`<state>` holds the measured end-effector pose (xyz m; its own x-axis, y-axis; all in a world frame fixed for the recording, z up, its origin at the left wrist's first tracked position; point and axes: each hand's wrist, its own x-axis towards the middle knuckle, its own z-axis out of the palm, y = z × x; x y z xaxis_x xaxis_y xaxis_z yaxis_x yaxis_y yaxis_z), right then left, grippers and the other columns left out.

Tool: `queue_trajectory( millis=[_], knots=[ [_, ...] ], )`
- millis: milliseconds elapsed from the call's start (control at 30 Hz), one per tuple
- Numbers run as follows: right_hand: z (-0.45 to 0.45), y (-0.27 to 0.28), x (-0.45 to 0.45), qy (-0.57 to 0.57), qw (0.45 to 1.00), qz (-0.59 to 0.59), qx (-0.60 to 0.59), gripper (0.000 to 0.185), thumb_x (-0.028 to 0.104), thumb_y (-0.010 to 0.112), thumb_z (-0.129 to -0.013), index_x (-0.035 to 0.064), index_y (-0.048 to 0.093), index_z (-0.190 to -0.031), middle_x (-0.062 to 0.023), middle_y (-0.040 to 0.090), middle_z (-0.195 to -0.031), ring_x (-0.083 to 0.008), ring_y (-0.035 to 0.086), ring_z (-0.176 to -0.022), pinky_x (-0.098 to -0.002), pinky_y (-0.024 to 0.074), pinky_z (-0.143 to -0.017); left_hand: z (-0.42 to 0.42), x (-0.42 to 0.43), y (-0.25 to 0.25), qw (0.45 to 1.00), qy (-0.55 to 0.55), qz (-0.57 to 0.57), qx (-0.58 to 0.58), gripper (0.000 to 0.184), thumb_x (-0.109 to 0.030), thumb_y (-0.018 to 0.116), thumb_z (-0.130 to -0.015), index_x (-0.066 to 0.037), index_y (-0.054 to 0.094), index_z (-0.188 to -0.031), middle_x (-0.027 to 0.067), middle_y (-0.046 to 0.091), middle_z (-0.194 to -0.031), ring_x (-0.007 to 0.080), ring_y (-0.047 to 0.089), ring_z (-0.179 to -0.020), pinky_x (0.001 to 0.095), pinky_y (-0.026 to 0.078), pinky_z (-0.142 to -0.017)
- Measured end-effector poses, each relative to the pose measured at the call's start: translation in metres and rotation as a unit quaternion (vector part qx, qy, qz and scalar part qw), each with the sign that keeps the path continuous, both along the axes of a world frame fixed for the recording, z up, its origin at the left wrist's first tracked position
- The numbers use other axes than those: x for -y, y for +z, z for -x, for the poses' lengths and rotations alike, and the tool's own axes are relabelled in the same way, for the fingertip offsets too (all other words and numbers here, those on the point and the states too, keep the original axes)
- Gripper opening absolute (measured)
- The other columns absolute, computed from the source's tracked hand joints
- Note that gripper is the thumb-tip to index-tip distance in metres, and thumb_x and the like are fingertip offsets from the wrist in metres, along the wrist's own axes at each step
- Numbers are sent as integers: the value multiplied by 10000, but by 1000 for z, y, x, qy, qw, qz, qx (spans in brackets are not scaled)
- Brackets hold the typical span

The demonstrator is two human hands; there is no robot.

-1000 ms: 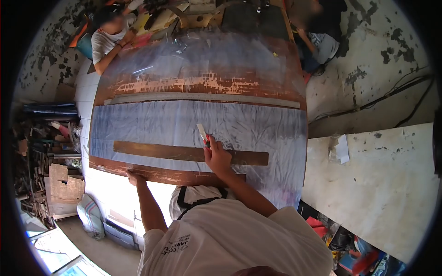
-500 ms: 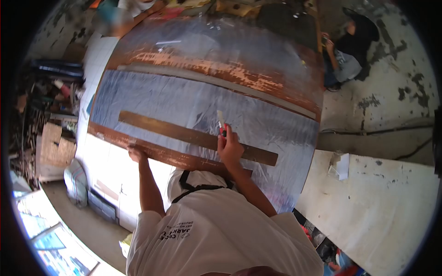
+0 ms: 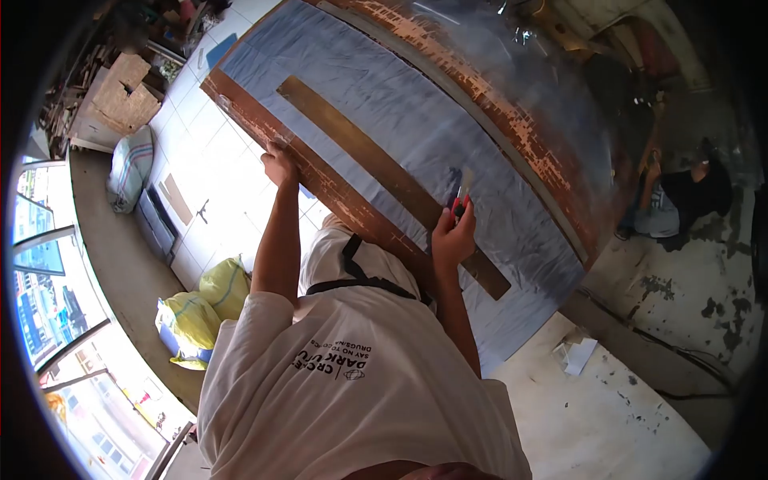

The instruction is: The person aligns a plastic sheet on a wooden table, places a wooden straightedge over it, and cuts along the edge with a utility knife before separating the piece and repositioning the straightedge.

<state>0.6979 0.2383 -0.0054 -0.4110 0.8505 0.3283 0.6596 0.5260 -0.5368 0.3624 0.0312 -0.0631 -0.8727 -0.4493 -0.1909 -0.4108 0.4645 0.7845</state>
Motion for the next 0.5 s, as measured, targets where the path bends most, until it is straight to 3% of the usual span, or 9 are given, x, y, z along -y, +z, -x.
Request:
queue_trajectory(
  millis=[67,133,200,267,300,433,500],
  knots=[
    [-2,0,-1,5,1000,0,-11,531,320,693,-921,47,570,-1360,-146,675,-1072,-338,713,-914,-416,580,-697,-8,-7,7,999,35,6,15,580,-439,476,-1005,52,515,-1311,296,642,-1190,459,608,-1118,499,455,-972],
    [-9,2,-5,27,998,60,-8,552,323,706,-931,-2,567,-1355,-208,676,-1192,-384,698,-998,-426,569,-831,-19,-12,16,953,-24,227,-198,586,-358,562,-979,35,413,-1388,287,544,-1317,450,527,-1227,520,398,-1038],
    [-14,5,-12,36,997,75,-9,558,329,709,-934,-13,563,-1350,-220,677,-1196,-385,693,-1016,-425,555,-854,-25,-23,33,913,-198,134,-331,513,-273,648,-944,20,497,-1337,254,500,-1372,423,478,-1290,539,332,-1100],
    [-19,14,-19,73,967,232,-81,521,327,700,-936,11,576,-1332,-204,676,-1196,-376,691,-1009,-432,560,-821,-30,-44,58,867,-373,126,-305,511,-304,617,-972,-37,507,-1393,210,461,-1490,390,405,-1410,542,274,-1171],
    [-18,18,-22,96,971,208,-68,511,328,683,-956,15,561,-1341,-223,673,-1205,-382,688,-1009,-443,551,-828,-27,-48,59,858,-409,161,-266,542,-367,579,-989,-90,496,-1447,155,405,-1575,350,323,-1488,557,196,-1215],
    [-22,31,-28,109,971,215,8,539,331,706,-929,21,554,-1343,-207,662,-1193,-386,685,-1005,-453,549,-821,-13,-55,49,811,-486,206,-252,593,-451,506,-1008,-161,451,-1523,107,301,-1656,307,213,-1549,570,88,-1243],
    [-24,30,-31,172,978,99,65,570,327,760,-865,63,571,-1334,-161,632,-1212,-376,683,-1007,-461,557,-801,-12,-53,45,801,-501,211,-250,587,-458,499,-1009,-183,453,-1526,106,306,-1654,307,216,-1548,572,87,-1243]
  ],
)
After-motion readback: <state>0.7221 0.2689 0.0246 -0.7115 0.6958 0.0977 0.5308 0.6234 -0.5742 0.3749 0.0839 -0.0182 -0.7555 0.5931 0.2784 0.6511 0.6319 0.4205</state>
